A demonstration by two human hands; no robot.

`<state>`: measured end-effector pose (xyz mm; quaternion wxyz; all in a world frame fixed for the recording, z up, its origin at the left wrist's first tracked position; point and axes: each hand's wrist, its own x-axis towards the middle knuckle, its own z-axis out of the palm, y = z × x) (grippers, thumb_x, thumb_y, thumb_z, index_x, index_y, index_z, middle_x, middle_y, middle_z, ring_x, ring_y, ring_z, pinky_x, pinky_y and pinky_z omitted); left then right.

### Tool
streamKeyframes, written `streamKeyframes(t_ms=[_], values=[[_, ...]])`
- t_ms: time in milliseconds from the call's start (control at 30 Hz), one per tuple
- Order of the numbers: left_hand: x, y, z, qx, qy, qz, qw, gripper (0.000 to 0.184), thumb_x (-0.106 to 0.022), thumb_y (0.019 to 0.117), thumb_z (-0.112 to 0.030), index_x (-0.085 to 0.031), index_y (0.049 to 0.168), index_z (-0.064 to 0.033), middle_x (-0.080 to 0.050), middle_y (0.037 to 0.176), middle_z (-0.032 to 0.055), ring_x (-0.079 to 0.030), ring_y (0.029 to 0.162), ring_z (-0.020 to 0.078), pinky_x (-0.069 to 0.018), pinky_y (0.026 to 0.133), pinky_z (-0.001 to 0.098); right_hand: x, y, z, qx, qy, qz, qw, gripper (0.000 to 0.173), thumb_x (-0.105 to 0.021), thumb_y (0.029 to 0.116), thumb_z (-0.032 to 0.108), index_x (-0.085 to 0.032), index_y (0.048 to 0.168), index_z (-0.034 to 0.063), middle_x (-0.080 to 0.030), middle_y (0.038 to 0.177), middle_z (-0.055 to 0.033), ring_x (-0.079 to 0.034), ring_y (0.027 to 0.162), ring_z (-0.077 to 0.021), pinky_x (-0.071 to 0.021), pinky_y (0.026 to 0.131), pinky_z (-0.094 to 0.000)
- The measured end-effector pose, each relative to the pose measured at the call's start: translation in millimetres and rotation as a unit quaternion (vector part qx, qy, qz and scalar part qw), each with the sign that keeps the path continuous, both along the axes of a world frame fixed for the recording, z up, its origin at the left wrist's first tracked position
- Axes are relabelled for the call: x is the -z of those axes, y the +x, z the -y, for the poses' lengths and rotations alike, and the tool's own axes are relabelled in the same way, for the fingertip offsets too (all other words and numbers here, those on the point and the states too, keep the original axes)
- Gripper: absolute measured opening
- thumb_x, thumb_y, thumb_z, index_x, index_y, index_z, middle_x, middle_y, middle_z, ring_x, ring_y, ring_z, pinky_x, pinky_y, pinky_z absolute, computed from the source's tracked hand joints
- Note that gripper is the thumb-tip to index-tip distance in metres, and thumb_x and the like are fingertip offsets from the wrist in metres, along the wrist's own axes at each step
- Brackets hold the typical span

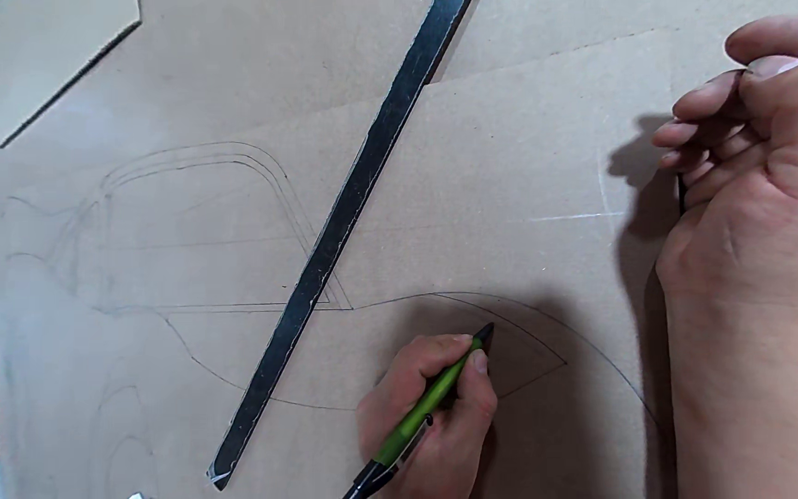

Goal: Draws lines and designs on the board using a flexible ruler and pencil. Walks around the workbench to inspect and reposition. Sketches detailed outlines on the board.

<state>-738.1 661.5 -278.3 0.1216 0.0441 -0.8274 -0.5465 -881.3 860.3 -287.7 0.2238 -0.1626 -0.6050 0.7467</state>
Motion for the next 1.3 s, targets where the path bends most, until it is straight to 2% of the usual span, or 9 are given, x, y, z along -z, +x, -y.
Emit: streamKeyframes(t_ms=[200, 467, 667, 767, 967, 1100, 1200, 1300], values=[[-1.8, -3.7, 0.8, -0.070, -0.009, 0.002, 0.998, 0.008, -0.072, 0.0884, -0.004, -0.069, 0.096, -0.0031, -0.073, 0.077, 0.0046, -0.070, 0.059, 0.0124, -0.0606, 0.048, 0.0241, 0.6, -0.4, 0.0, -0.001, -0.001, -0.001, 1.000, 0.018, -0.048, 0.1047, 0.008, -0.064, 0.111, 0.0033, -0.072, 0.081, -0.0011, -0.071, 0.069, -0.0138, -0.0608, 0.061, -0.0262], [1.7, 1.3, 1.1, 0.043, -0.003, 0.001, 0.999, 0.006, -0.074, 0.0915, -0.010, -0.072, 0.097, -0.0070, -0.073, 0.086, 0.0037, -0.070, 0.067, 0.0120, -0.0619, 0.055, 0.0239, 0.4, -0.1, 0.6, 0.003, 0.001, 0.000, 1.000, 0.019, -0.048, 0.1054, 0.008, -0.065, 0.111, 0.0031, -0.072, 0.080, -0.0013, -0.071, 0.069, -0.0137, -0.0608, 0.061, -0.0261], [-0.3, -1.0, 1.0, -0.038, -0.010, -0.005, 0.999, 0.007, -0.073, 0.0901, -0.008, -0.070, 0.096, -0.0056, -0.074, 0.081, 0.0035, -0.071, 0.064, 0.0115, -0.0615, 0.052, 0.0234, -0.1, -0.4, 0.6, 0.002, 0.000, -0.001, 1.000, 0.020, -0.047, 0.1053, 0.008, -0.065, 0.111, 0.0029, -0.072, 0.080, -0.0013, -0.071, 0.068, -0.0133, -0.0606, 0.061, -0.0258], [-0.9, -2.0, 0.2, -0.051, -0.009, -0.006, 0.999, 0.007, -0.073, 0.0898, -0.006, -0.070, 0.096, -0.0040, -0.073, 0.079, 0.0042, -0.071, 0.062, 0.0120, -0.0610, 0.051, 0.0232, -0.1, -0.5, 0.9, 0.003, -0.003, -0.001, 1.000, 0.018, -0.048, 0.1053, 0.008, -0.065, 0.111, 0.0026, -0.072, 0.080, -0.0016, -0.070, 0.068, -0.0136, -0.0606, 0.061, -0.0261], [0.7, 1.2, 1.7, 0.027, -0.010, 0.003, 1.000, 0.007, -0.074, 0.0920, -0.010, -0.072, 0.097, -0.0074, -0.074, 0.086, 0.0033, -0.071, 0.067, 0.0120, -0.0622, 0.055, 0.0242, 0.6, -0.9, 0.6, 0.000, -0.008, -0.007, 1.000, 0.019, -0.048, 0.1051, 0.007, -0.065, 0.111, 0.0014, -0.072, 0.081, -0.0031, -0.070, 0.068, -0.0149, -0.0604, 0.060, -0.0267], [2.8, 1.7, 1.4, 0.063, -0.003, -0.003, 0.998, 0.007, -0.074, 0.0923, -0.011, -0.072, 0.097, -0.0069, -0.073, 0.085, 0.0036, -0.070, 0.067, 0.0116, -0.0616, 0.055, 0.0234, -0.1, -0.8, 0.8, 0.002, -0.010, -0.004, 1.000, 0.019, -0.048, 0.1055, 0.008, -0.065, 0.110, 0.0019, -0.072, 0.081, -0.0029, -0.070, 0.068, -0.0149, -0.0606, 0.061, -0.0269], [1.2, 1.2, 2.7, 0.028, -0.003, 0.001, 1.000, 0.006, -0.073, 0.0935, -0.011, -0.071, 0.099, -0.0086, -0.074, 0.086, 0.0030, -0.071, 0.067, 0.0119, -0.0624, 0.055, 0.0242, -0.2, -0.5, 0.7, 0.000, -0.010, -0.004, 1.000, 0.018, -0.048, 0.1048, 0.008, -0.065, 0.111, 0.0023, -0.072, 0.081, -0.0029, -0.071, 0.069, -0.0156, -0.0616, 0.062, -0.0281], [0.4, -2.0, 1.9, -0.031, -0.011, -0.005, 0.999, 0.007, -0.073, 0.0904, -0.007, -0.069, 0.096, -0.0060, -0.074, 0.080, 0.0033, -0.071, 0.063, 0.0121, -0.0617, 0.052, 0.0242, -0.8, -0.4, 1.1, 0.002, -0.013, -0.009, 1.000, 0.018, -0.048, 0.1046, 0.007, -0.064, 0.110, 0.0019, -0.072, 0.080, -0.0028, -0.071, 0.069, -0.0154, -0.0620, 0.062, -0.0283]])
